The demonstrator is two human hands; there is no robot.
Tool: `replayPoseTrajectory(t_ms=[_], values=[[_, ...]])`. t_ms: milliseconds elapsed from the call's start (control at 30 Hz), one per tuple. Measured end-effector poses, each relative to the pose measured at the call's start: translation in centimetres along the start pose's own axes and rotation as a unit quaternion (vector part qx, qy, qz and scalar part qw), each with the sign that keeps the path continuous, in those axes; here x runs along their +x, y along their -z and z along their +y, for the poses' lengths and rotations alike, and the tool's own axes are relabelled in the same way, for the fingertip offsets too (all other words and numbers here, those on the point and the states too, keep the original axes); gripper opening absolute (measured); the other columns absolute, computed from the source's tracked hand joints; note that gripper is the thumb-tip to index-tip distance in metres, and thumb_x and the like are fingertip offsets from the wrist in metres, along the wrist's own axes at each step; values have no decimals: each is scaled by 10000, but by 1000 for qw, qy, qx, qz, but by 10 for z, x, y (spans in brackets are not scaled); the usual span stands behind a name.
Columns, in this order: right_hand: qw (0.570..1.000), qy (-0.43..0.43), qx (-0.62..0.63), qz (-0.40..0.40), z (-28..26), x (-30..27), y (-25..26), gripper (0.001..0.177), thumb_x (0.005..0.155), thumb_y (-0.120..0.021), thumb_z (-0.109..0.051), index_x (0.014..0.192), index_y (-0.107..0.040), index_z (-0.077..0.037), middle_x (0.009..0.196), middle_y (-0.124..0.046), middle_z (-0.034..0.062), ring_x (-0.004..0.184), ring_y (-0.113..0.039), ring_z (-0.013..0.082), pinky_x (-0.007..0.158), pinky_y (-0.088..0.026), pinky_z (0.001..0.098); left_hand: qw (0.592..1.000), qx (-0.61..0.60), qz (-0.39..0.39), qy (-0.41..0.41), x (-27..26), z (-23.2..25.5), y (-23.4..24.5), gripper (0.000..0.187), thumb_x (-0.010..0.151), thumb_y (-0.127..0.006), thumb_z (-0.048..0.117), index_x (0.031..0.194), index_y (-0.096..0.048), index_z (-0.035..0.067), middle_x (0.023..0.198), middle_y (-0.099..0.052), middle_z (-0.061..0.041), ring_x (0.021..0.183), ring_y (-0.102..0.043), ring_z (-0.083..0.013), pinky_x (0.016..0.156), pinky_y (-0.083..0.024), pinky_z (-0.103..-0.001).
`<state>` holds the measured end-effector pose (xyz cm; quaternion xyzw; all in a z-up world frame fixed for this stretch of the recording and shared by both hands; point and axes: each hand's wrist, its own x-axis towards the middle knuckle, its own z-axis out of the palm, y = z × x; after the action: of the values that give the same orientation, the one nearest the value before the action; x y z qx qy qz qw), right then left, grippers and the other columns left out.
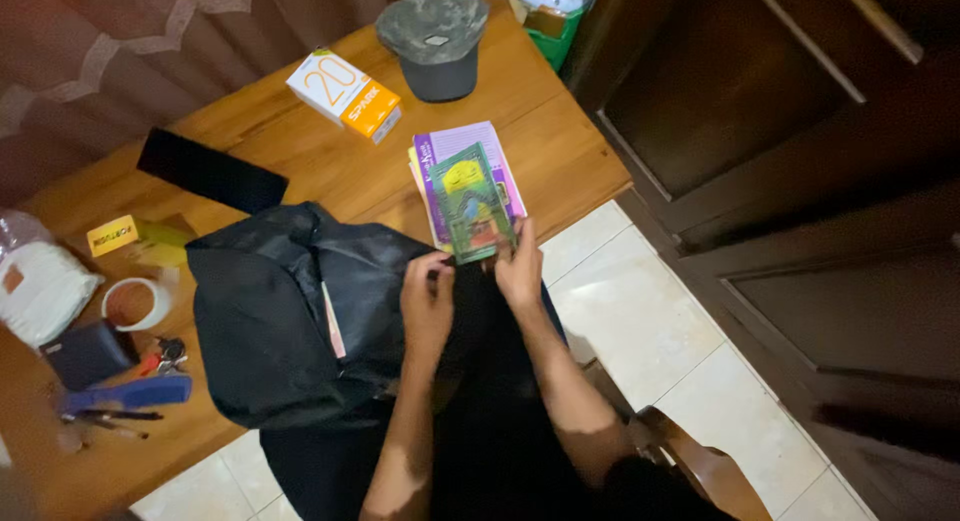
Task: The person takes a black backpack from a wardrobe, sits at a wooden table, and opens it on their lap. They remove a wallet, glasses, a comb, pens, and keys and place them on the table, then take out books and notebooks one at a time and stack them on the table.
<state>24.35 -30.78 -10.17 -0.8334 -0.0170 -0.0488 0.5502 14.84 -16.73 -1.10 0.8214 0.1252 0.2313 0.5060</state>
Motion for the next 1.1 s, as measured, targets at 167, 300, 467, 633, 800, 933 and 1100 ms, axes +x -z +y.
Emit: replayPoseTrajectory(t_ms=[167, 300, 467, 633, 800, 933, 1100], values=[[934, -35, 336, -119, 13, -22, -13, 230, 1014, -636, -63, 1164, -462, -48, 1078, -651, 121, 882, -672, 192, 713, -596, 352, 985, -118, 82, 100, -12, -26, 0, 411, 926, -654, 48, 1306, -498, 32, 1151, -619, -103, 965, -641, -203, 790, -536, -322], [878, -27, 397, -268, 7, -36, -11, 300, 1020, -681, -41, 1226, -463, -20, 1192, -652, 103, 1067, -646, 151, 906, -542, 314, 958, -258, 71, 98, -16, -33, 12, 331, 1032, -532, 16, 1357, -468, 14, 1148, -679, -123, 1062, -655, -198, 924, -516, -313], [929, 30, 294, -222, -27, -25, 19, 606, 937, -701, -115, 1444, -374, -65, 1262, -611, 34, 1054, -611, 116, 916, -516, 288, 992, -10, -63, 109, -23, -4, 73, 307, 1009, -553, 26, 1304, -611, 92, 1127, -733, -148, 1072, -699, -263, 909, -521, -362], [902, -56, 132, -408, -65, -23, 42, 414, 1031, -625, -204, 1408, -596, -37, 891, -706, 75, 674, -661, 123, 602, -528, 269, 985, 47, -74, 148, -29, 23, 115, 339, 959, -547, 15, 1259, -648, 138, 1132, -743, -139, 1072, -719, -298, 914, -523, -384], [906, -42, 153, -393, -74, -38, 21, 400, 1018, -579, -129, 1391, -503, -3, 893, -685, 120, 579, -657, 145, 495, -532, 281, 958, 191, 212, 33, -32, -15, 131, 163, 888, -762, 135, 1027, -677, 138, 1007, -717, -134, 994, -673, -334, 914, -485, -419], [913, -66, 288, -282, -57, -62, -15, 399, 1042, -505, -89, 1398, -337, -25, 976, -708, 153, 597, -684, 173, 522, -558, 291, 881, 355, 296, 95, -42, -66, 142, 435, 677, -872, 255, 1037, -707, 76, 1022, -659, -200, 992, -619, -423, 837, -430, -495], [898, -100, 298, -307, -27, -80, -48, 332, 1097, -456, -101, 1401, -334, -47, 1021, -709, 187, 651, -711, 216, 574, -591, 308, 885, 213, 242, 335, -53, -114, 167, 296, 862, -822, 347, 1009, -731, 107, 822, -699, -148, 856, -681, -391, 781, -505, -488]])
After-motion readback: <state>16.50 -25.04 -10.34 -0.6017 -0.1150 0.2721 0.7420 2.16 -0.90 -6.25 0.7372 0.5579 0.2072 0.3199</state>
